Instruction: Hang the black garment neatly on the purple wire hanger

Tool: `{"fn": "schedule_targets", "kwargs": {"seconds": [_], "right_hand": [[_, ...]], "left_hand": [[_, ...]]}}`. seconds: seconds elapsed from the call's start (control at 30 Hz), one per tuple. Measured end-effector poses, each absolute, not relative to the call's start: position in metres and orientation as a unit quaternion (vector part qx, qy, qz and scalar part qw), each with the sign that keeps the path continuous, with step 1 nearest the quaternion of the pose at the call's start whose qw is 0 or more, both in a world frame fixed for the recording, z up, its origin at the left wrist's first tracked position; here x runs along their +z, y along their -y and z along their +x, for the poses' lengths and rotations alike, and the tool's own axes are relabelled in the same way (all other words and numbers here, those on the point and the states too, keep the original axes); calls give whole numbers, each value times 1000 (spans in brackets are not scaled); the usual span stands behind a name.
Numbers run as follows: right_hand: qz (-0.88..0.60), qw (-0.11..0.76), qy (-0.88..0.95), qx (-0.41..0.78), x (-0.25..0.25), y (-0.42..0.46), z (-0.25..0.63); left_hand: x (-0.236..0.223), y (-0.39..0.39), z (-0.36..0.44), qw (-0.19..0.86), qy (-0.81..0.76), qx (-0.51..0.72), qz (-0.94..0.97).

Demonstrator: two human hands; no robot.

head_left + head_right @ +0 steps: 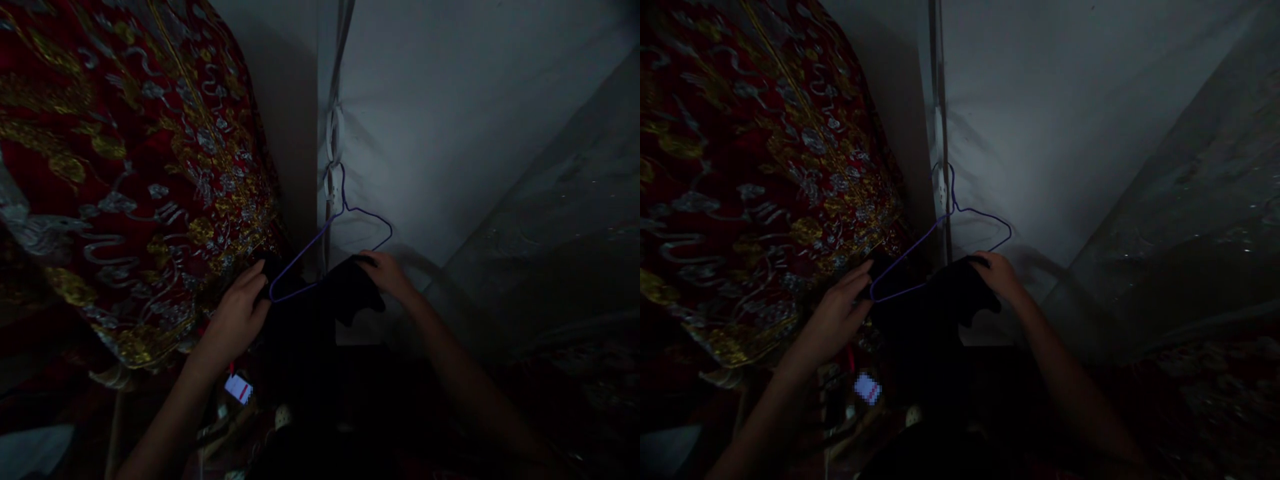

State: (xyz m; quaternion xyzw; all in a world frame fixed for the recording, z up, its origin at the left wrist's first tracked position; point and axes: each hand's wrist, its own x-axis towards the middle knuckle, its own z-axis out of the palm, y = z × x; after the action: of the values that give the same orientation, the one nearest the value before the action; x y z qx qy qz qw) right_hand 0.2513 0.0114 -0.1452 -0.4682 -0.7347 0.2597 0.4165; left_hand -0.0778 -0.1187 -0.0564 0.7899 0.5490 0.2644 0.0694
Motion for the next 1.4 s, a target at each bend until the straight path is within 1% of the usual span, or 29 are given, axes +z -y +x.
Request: {"fn": "schedule_targets", "kwargs": {"seconds": [0.13, 0.23, 0.3, 0.43, 0.5, 0.57, 0.67, 0.73, 0.8, 0.9, 1.0, 1.07, 1.13, 1.17, 1.23, 1.33, 1.4], "right_hand": [[-506, 420, 728, 194, -142, -4, 263], [-514, 418, 729, 173, -140, 2, 267], [-503, 423, 731, 186, -138, 5, 266], [-465, 435, 736, 229, -133, 13, 269], [-462, 444, 733, 229, -130, 16, 274], [-462, 454, 729, 221, -129, 19, 280], [-458, 454, 733, 215, -128, 24, 287], [-455, 446, 738, 220, -128, 27, 288], [-447, 443, 743, 230, -127, 29, 287], [-426, 447, 745, 252, -127, 34, 279], [-391, 445, 751, 292, -132, 40, 268], [-361, 438, 762, 312, -139, 45, 263], [-342, 439, 775, 300, -148, 49, 263], [-346, 456, 772, 277, -154, 49, 264], [-388, 528, 729, 199, -164, 48, 270], [-464, 667, 577, 76, -170, 43, 284], [-496, 708, 502, 20, -165, 43, 295]], "left_hand": [[-59, 129, -82, 83, -583, 175, 789], [-63, 138, -83, 99, -599, 126, 784], [-61, 137, -81, 82, -607, 140, 778], [-45, 117, -71, 16, -620, 198, 759], [-37, 104, -66, 14, -616, 190, 764], [-36, 95, -63, 42, -615, 145, 774], [-45, 89, -62, 110, -639, 51, 759], [-54, 86, -63, 136, -645, 37, 751], [-60, 80, -63, 118, -630, 98, 761], [-58, 69, -55, 84, -558, 245, 788], [-48, 57, -37, 116, -473, 362, 795], [-41, 50, -27, 127, -433, 398, 799], [-35, 45, -24, 125, -418, 389, 811], [-33, 43, -25, 124, -420, 377, 816], [-30, 41, -30, 119, -431, 361, 819], [-24, 40, -41, 97, -442, 352, 819], [-18, 40, -45, 85, -443, 341, 825]]}}
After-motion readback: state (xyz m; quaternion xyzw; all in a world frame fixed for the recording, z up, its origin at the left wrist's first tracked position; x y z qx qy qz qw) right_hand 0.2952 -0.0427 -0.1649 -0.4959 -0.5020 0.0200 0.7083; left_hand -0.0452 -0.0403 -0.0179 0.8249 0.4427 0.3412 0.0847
